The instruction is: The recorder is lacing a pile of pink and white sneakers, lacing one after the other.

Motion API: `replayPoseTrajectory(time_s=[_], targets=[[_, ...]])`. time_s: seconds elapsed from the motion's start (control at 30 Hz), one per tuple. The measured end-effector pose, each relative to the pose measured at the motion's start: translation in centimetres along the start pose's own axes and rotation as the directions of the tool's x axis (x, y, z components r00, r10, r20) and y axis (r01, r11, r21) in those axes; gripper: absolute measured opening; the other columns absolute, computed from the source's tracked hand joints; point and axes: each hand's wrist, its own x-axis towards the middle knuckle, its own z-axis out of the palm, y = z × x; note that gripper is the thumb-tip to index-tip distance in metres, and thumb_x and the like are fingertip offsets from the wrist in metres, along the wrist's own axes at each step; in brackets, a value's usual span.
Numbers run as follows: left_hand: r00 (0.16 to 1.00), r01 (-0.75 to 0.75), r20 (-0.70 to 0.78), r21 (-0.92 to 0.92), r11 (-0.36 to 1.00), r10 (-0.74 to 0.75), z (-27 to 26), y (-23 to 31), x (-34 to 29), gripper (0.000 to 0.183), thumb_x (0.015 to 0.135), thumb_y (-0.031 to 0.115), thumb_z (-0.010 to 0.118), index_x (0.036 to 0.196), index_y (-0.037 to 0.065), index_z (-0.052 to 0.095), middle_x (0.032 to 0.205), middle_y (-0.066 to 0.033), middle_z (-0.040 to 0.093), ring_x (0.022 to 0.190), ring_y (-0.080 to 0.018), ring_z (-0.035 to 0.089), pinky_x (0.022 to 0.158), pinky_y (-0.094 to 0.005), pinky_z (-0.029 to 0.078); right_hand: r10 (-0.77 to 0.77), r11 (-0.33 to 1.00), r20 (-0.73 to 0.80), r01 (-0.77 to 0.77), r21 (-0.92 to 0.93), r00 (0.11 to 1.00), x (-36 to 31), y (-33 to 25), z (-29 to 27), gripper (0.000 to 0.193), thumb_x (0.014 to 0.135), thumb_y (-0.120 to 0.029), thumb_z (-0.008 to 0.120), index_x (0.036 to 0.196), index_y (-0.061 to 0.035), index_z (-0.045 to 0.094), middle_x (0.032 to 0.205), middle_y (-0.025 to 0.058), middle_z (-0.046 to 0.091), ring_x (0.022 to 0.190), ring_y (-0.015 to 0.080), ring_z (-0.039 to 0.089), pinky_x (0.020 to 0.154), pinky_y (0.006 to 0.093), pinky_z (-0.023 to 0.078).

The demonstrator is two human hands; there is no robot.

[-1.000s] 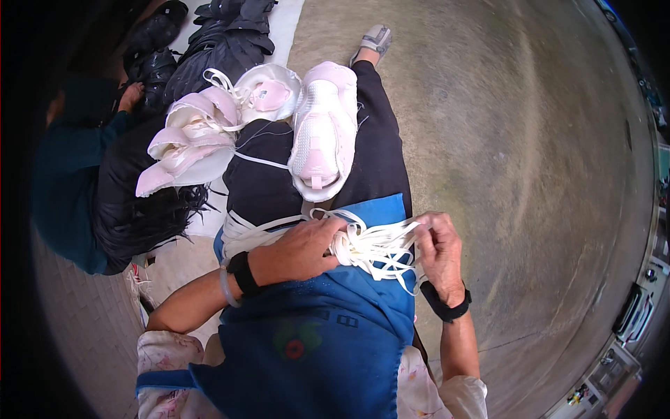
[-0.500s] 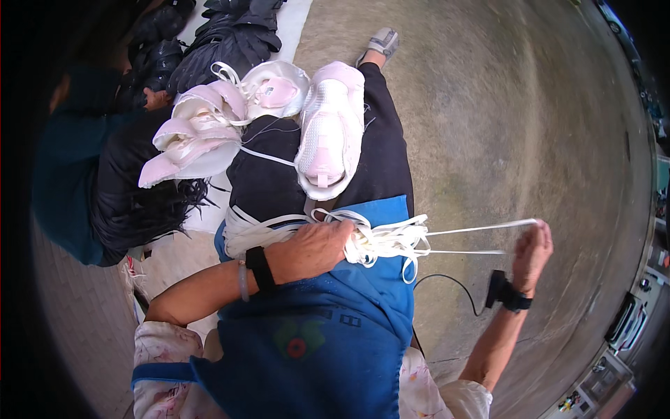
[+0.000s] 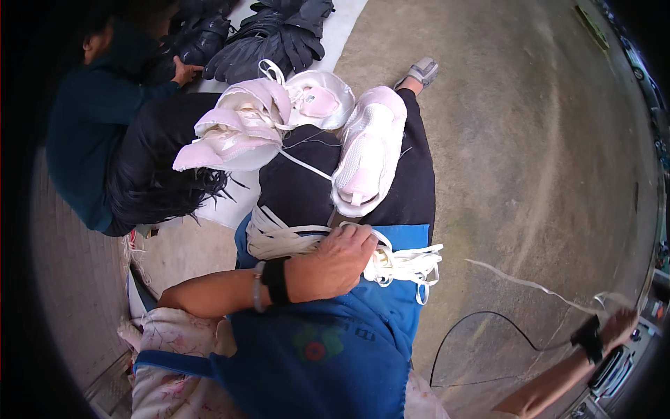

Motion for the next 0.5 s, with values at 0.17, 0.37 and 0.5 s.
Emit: replayPoseTrajectory(time_s=[0.17,0.37,0.5], targets=[[0.927,0.360,0.335,-0.681,0.638,-0.166,-6.6,0.2,2.1,0.032,0.095,0.011,0.046,0.122,-0.006,0.048,0.121,-0.0187,0.057,0.112,-0.0296,0.057,0.098,-0.0366,0.041,0.118,0.984,0.425,-0.164,0.071,0.898,-27.5,-3.4,32.2,0.015,0.097,-0.026,0.054,0.092,-0.0138,0.062,0.067,-0.0088,0.044,0.058,0.0021,0.040,0.052,0.0188,0.032],[0.992,-0.091,-0.091,-0.996,-0.004,0.084,-6.7,-3.8,2.4,0.051,0.101,0.031,0.032,0.142,0.000,0.033,0.137,-0.0228,0.049,0.129,-0.0293,0.046,0.107,-0.0497,0.035,-0.020,0.910,0.999,-0.415,0.001,-0.041,-46.4,-7.0,39.2,0.014,0.085,-0.001,0.059,0.099,-0.0034,0.062,0.085,0.0077,0.065,0.080,0.0137,0.061,0.069,0.0277,0.049],[0.995,-0.060,0.003,-0.784,-0.617,-0.102,-9.6,-6.7,1.3,0.052,0.100,0.031,0.037,0.140,-0.003,0.035,0.132,-0.0205,0.053,0.121,-0.0345,0.052,0.103,-0.0467,0.040,-0.016,0.903,0.990,-0.427,-0.047,-0.143,-48.1,-5.4,38.4,0.008,0.087,-0.002,0.060,0.095,-0.0016,0.060,0.077,0.0047,0.060,0.068,0.0118,0.054,0.061,0.0262,0.043]])
